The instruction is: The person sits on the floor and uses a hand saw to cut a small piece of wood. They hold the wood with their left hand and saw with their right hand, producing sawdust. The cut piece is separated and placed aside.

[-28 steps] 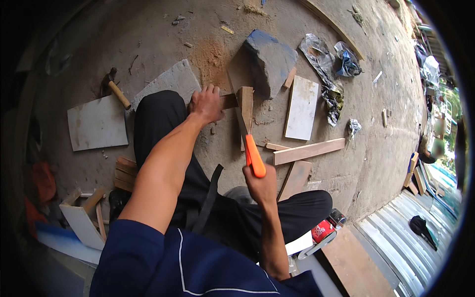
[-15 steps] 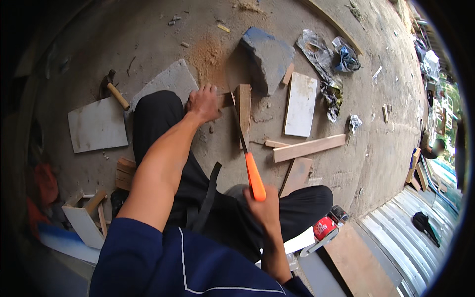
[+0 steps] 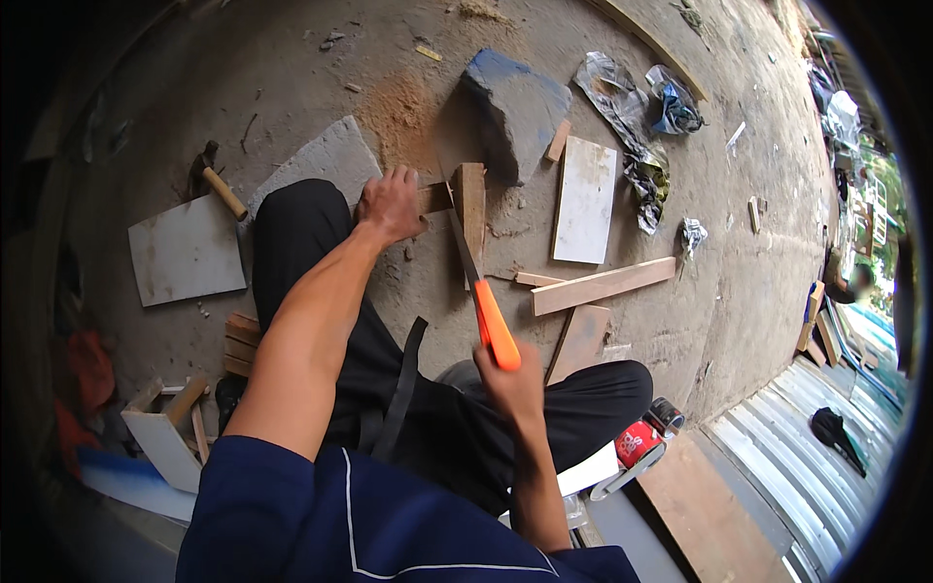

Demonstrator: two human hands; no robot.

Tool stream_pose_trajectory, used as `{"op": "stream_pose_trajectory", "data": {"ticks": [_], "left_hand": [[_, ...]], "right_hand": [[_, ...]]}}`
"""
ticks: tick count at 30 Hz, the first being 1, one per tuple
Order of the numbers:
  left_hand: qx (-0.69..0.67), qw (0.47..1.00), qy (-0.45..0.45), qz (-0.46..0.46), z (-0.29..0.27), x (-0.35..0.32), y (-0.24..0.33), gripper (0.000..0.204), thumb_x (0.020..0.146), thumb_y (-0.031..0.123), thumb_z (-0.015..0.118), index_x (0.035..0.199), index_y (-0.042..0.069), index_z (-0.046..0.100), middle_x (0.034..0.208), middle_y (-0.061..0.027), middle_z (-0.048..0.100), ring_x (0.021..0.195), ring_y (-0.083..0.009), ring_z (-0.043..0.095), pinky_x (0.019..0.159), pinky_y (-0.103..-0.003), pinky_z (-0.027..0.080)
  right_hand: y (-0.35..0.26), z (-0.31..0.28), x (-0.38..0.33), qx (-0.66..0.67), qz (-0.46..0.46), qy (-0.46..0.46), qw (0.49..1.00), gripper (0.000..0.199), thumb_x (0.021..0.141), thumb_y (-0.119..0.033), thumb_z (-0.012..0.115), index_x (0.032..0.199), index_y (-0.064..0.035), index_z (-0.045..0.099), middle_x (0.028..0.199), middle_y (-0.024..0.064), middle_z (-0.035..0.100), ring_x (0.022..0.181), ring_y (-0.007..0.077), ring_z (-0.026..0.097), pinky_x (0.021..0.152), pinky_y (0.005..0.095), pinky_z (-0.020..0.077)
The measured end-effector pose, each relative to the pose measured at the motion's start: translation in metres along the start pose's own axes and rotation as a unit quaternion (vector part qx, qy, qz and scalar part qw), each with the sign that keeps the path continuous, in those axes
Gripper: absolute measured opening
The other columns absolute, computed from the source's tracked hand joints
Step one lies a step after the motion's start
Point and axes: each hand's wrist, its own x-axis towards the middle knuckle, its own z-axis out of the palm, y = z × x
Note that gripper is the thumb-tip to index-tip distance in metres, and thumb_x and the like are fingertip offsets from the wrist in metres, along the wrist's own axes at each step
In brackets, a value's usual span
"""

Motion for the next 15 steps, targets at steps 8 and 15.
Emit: {"op": "stream_pose_trajectory", "data": {"ticks": [8,15], "left_hand": [[-0.010,0.999,0.045,0.004,0.016,-0.010,0.000,0.062,0.056,0.031,0.078,0.105,0.004,0.052,0.105,-0.0115,0.054,0.104,-0.0276,0.054,0.084,-0.041,0.044],[-0.009,0.999,0.039,-0.009,0.034,-0.019,0.006,0.063,0.056,0.032,0.078,0.106,0.004,0.052,0.106,-0.0119,0.053,0.106,-0.0284,0.053,0.084,-0.042,0.044]], "right_hand": [[0.012,-0.002,-0.062,0.042,-0.037,0.020,0.998,0.016,0.075,-0.012,0.064,0.074,0.0036,0.059,0.059,0.0182,0.056,0.054,0.0271,0.060,0.056,0.0354,0.0451],[0.021,0.017,0.012,-0.002,-0.016,0.009,1.000,0.018,0.075,-0.012,0.064,0.072,0.0046,0.060,0.061,0.0192,0.057,0.056,0.0294,0.060,0.056,0.0357,0.0452]]}}
